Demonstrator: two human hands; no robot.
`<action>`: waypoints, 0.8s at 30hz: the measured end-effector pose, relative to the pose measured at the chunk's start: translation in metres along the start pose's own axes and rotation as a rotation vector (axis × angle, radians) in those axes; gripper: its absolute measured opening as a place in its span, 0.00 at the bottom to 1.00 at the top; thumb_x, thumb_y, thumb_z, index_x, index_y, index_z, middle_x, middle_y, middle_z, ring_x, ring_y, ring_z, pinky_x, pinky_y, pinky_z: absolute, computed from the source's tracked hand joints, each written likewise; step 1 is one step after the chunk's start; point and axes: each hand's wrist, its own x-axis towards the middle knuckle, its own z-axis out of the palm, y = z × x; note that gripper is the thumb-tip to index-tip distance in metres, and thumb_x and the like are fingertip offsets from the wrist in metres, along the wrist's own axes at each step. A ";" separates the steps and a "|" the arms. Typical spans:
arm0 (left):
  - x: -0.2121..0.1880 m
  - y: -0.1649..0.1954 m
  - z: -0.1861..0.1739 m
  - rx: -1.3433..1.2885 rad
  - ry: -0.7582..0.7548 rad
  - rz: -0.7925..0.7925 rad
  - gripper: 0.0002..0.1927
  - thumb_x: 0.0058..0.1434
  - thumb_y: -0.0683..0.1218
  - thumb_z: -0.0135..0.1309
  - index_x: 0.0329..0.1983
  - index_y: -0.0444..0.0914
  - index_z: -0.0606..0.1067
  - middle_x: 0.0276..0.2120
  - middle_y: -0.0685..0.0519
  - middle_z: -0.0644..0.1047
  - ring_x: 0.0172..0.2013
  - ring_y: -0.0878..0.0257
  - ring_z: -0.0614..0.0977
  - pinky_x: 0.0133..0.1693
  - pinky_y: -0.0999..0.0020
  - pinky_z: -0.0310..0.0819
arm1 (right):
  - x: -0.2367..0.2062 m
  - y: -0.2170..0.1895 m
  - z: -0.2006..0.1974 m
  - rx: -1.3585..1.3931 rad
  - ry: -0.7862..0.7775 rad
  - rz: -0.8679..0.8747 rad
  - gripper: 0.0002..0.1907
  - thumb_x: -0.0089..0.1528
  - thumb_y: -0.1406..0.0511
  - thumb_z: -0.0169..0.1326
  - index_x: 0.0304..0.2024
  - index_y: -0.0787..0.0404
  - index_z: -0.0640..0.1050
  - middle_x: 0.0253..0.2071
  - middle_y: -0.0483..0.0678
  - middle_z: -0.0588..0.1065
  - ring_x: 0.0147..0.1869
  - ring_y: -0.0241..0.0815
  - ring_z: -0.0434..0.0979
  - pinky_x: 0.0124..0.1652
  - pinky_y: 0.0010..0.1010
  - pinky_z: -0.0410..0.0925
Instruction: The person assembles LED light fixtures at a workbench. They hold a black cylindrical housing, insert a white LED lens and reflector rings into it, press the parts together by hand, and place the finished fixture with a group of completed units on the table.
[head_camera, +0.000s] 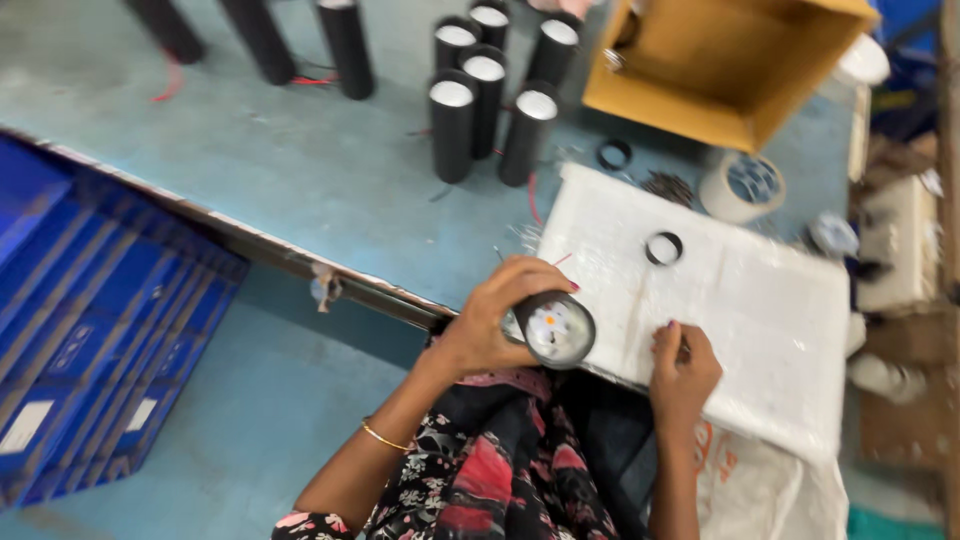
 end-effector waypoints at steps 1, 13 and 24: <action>0.001 -0.002 0.011 -0.049 -0.056 0.009 0.32 0.48 0.44 0.70 0.58 0.40 0.74 0.55 0.51 0.77 0.60 0.53 0.77 0.65 0.58 0.71 | -0.002 -0.003 0.001 0.025 0.000 0.020 0.12 0.72 0.66 0.51 0.39 0.71 0.77 0.32 0.52 0.79 0.33 0.38 0.80 0.36 0.28 0.72; -0.002 -0.025 0.067 -0.244 -0.293 -0.029 0.32 0.47 0.42 0.67 0.58 0.39 0.73 0.55 0.50 0.77 0.59 0.53 0.77 0.64 0.60 0.71 | -0.012 -0.031 0.003 -0.020 -0.001 0.058 0.10 0.70 0.66 0.54 0.37 0.68 0.78 0.31 0.50 0.79 0.31 0.35 0.79 0.33 0.26 0.70; -0.003 -0.053 0.086 -0.270 -0.303 -0.333 0.37 0.54 0.45 0.66 0.62 0.37 0.59 0.48 0.42 0.77 0.49 0.54 0.81 0.53 0.62 0.74 | 0.021 -0.017 0.009 0.238 -0.028 0.151 0.08 0.67 0.69 0.54 0.48 0.65 0.78 0.43 0.48 0.78 0.45 0.35 0.79 0.41 0.25 0.73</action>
